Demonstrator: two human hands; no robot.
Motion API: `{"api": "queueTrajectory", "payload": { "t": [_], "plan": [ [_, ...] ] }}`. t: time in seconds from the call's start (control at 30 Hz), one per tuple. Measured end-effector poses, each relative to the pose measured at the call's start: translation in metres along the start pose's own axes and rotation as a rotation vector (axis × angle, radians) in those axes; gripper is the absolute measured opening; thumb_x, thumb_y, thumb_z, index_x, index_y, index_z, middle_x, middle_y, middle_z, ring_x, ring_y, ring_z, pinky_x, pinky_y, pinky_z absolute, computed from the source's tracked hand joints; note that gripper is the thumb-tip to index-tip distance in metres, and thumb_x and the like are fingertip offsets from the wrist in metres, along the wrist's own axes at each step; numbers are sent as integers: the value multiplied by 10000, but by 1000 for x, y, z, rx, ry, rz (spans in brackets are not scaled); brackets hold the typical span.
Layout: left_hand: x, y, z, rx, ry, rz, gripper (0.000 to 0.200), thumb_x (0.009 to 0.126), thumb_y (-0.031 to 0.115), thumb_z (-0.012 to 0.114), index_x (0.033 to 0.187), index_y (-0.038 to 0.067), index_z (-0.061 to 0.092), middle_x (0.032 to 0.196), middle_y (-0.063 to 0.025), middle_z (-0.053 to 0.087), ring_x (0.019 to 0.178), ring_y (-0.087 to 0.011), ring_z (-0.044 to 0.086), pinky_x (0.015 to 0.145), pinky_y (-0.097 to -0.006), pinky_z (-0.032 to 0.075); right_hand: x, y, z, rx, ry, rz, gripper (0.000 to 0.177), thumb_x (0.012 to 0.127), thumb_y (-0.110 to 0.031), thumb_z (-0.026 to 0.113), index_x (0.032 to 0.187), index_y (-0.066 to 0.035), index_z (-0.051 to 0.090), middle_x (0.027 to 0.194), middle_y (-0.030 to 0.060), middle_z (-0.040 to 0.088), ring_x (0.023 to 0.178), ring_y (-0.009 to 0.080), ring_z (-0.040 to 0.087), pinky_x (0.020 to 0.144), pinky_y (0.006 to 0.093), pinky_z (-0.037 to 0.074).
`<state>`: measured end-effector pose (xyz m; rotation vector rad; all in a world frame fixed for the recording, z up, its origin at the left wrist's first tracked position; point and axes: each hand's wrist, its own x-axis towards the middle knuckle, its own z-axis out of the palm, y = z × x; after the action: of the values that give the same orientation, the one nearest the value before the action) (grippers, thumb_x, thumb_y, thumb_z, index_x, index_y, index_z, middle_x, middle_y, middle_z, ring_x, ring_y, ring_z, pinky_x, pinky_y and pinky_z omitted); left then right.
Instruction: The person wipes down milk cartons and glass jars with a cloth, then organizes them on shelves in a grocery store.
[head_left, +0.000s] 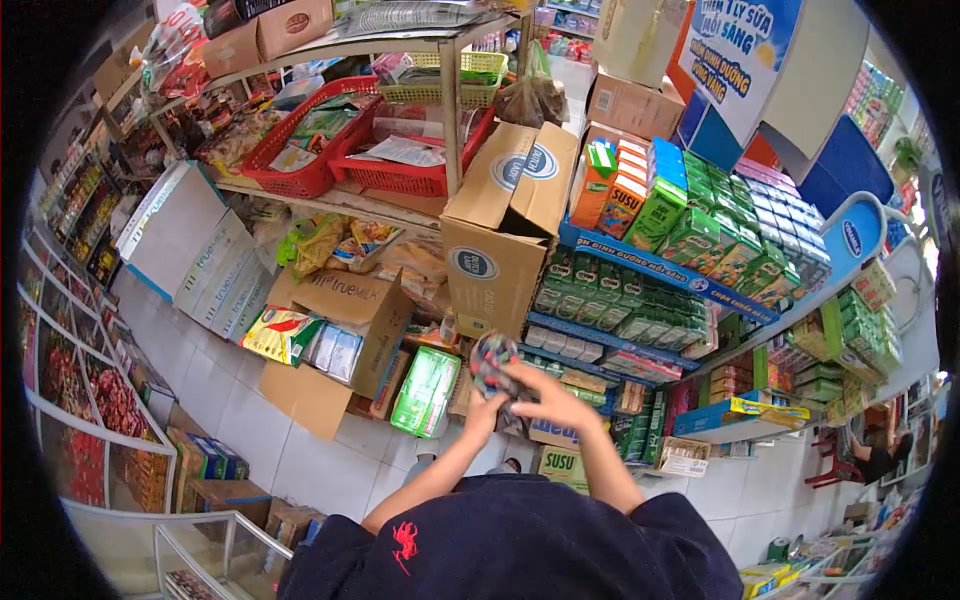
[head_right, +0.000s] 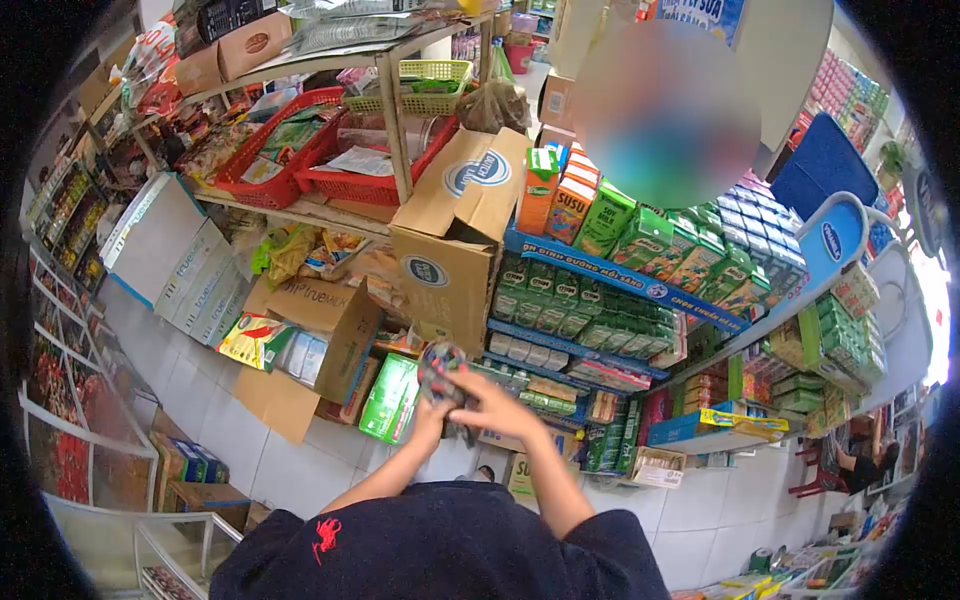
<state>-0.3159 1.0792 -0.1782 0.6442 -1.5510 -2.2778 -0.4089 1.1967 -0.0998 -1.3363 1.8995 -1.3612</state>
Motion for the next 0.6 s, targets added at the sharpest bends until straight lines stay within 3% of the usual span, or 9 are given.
{"api": "queueTrajectory", "payload": {
  "t": [0.03,0.13,0.23,0.27,0.3,0.33,0.43,0.5,0.6],
  "plan": [
    [4,6,-4,-25,60,11,499,719,103,594,1169,12,399,1063,-92,524,962,-195,509,855,-303,390,15,-16,-13,-144,32,-44,487,746,-224,626,1175,-47,482,1170,144,481,1128,276,434,939,353,335],
    [31,11,-34,10,63,18,484,715,131,592,1146,14,406,1013,-95,533,913,-199,513,839,-303,395,63,-42,-62,-206,646,-121,399,709,-142,637,1073,-33,515,1089,108,511,987,238,503,846,338,400],
    [55,19,-68,-192,-6,-21,476,715,119,567,1153,31,404,1014,-94,528,900,-208,523,827,-312,414,104,-87,-96,-334,1128,-25,527,696,-156,665,1165,-39,454,1095,102,474,847,188,548,688,301,455],
    [57,29,-82,-215,-79,-76,489,718,110,553,1173,42,385,1019,-91,528,915,-207,528,818,-328,429,118,-93,-100,-295,1199,-24,633,679,-192,689,1216,-26,398,1094,131,460,856,206,553,707,315,459],
    [57,33,-88,-296,-34,-21,369,742,172,535,1072,30,453,916,-91,541,740,-208,577,652,-328,485,133,-87,-106,-379,1248,101,705,674,-250,698,1245,-18,356,1107,164,454,890,249,558,737,341,462],
    [59,39,-102,-334,-73,-56,352,759,183,528,1062,17,459,888,-93,551,736,-210,586,623,-329,489,151,-71,-112,-563,1355,152,734,681,-320,686,1261,-29,342,1107,184,461,920,298,556,761,372,459],
    [81,22,-157,-323,-157,-34,350,814,256,527,1063,12,492,955,-100,579,798,-188,592,680,-310,484,175,-79,-113,-767,1295,472,638,678,-401,669,1149,-40,436,1069,145,502,891,337,563,707,423,468],
    [80,32,-175,-369,-206,-114,430,795,207,542,1170,37,419,1091,-85,513,963,-195,537,813,-329,438,182,-68,-119,-815,1341,486,523,685,-401,663,1031,-43,503,1026,119,525,847,329,578,674,432,472],
    [85,36,-185,-238,-102,-89,382,801,234,526,1118,34,448,1029,-87,543,919,-203,559,793,-331,455,179,-71,-119,-864,1410,254,424,678,-338,661,949,-33,546,943,125,546,855,311,557,701,419,461]
  ]
}}
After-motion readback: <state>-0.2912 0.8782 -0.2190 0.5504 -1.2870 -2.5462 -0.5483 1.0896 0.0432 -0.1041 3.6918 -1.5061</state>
